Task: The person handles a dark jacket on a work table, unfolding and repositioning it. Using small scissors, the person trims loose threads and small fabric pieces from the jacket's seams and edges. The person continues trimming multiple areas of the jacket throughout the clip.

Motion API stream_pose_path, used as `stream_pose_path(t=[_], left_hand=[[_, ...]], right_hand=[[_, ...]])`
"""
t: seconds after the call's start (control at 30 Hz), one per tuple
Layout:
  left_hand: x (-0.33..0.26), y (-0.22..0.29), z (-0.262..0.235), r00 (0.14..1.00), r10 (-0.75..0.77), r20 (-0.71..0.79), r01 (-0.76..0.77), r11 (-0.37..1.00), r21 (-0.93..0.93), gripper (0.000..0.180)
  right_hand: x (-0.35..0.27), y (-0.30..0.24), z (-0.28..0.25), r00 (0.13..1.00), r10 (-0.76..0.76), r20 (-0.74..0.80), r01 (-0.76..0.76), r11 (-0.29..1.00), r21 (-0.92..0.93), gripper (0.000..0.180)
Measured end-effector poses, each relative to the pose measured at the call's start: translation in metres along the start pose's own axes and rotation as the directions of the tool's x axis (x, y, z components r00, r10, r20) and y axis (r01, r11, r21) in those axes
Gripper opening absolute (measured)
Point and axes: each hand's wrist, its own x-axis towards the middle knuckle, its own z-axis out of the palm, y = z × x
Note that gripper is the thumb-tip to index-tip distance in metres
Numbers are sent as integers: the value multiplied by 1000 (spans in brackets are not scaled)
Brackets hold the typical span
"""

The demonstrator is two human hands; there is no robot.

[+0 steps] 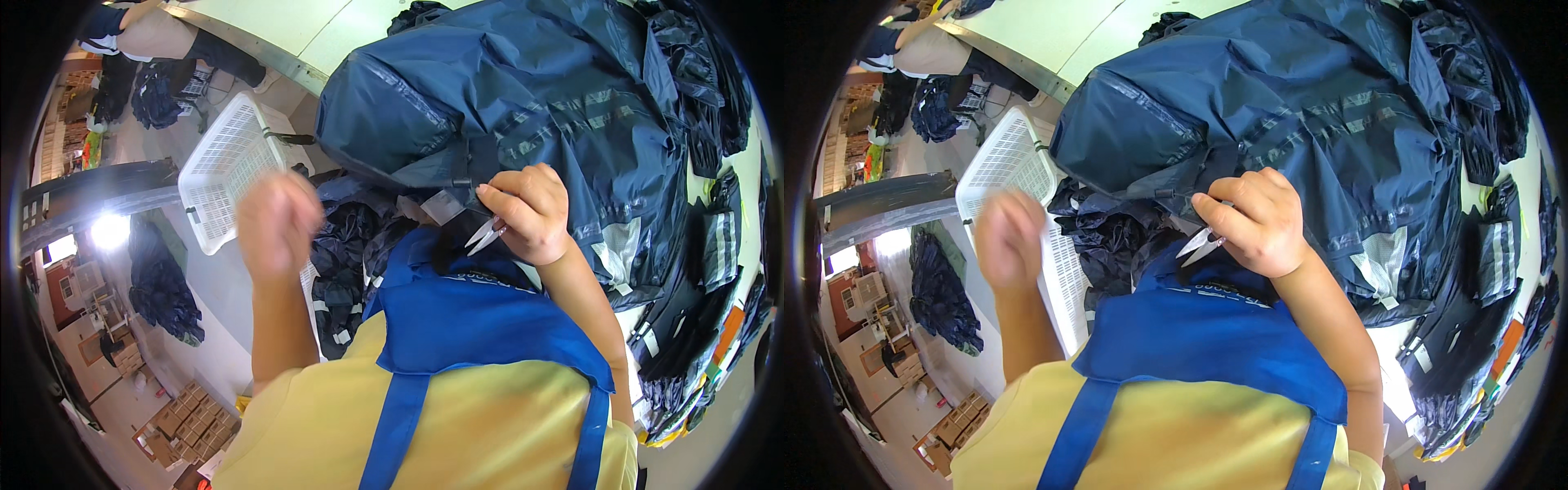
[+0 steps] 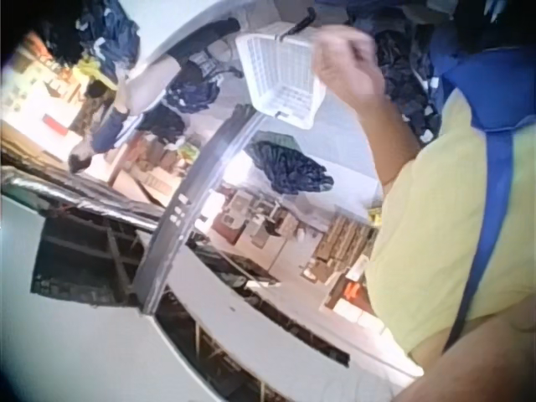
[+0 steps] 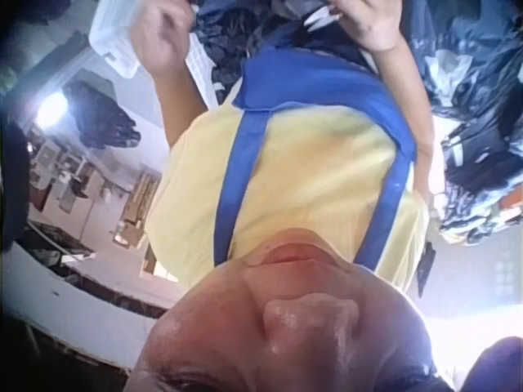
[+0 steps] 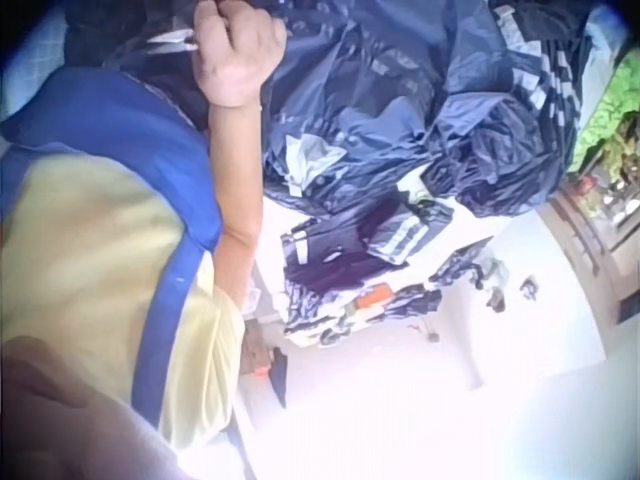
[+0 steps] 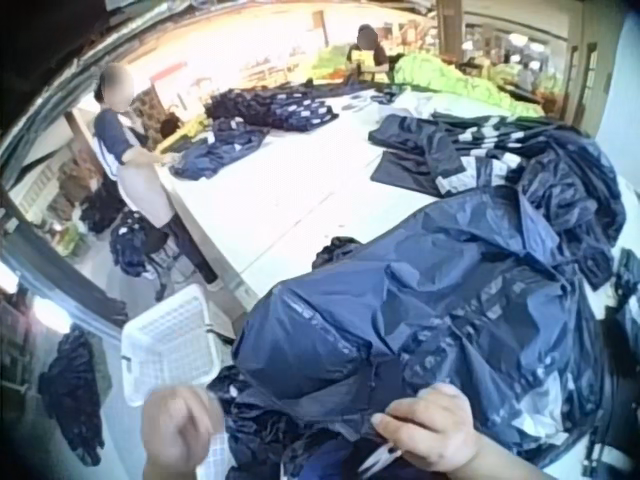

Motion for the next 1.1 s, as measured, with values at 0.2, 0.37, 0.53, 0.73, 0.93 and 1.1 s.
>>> stream_pose_path(t=[0.2,0.37,0.53,0.73,0.93,1.1], left_hand=[[-20,-21,56,668,-720,187,708,540,-455,63],[-9,-28,63,630,-769,103,729,542,-417,32],[-1,-17,77,731,-679,65,644,656,-394,17],[2,-19,85,816,-574,71,574,789,-218,11],[5,-17,88,813,-572,105,581,804,-125,14],[6,-16,93,827,-556,89,562,810,-166,11]], right_hand=[[15,-6,-3,986,-107,128,108,994,-1,29],[12,-8,-8,952,-6,305,-33,992,124,41],[5,-14,-44,666,569,483,-746,481,461,34],[35,-35,-63,622,583,523,-771,574,277,37],[36,-41,-61,643,578,503,-725,670,157,31],[32,-43,-56,621,630,466,-767,612,195,29]])
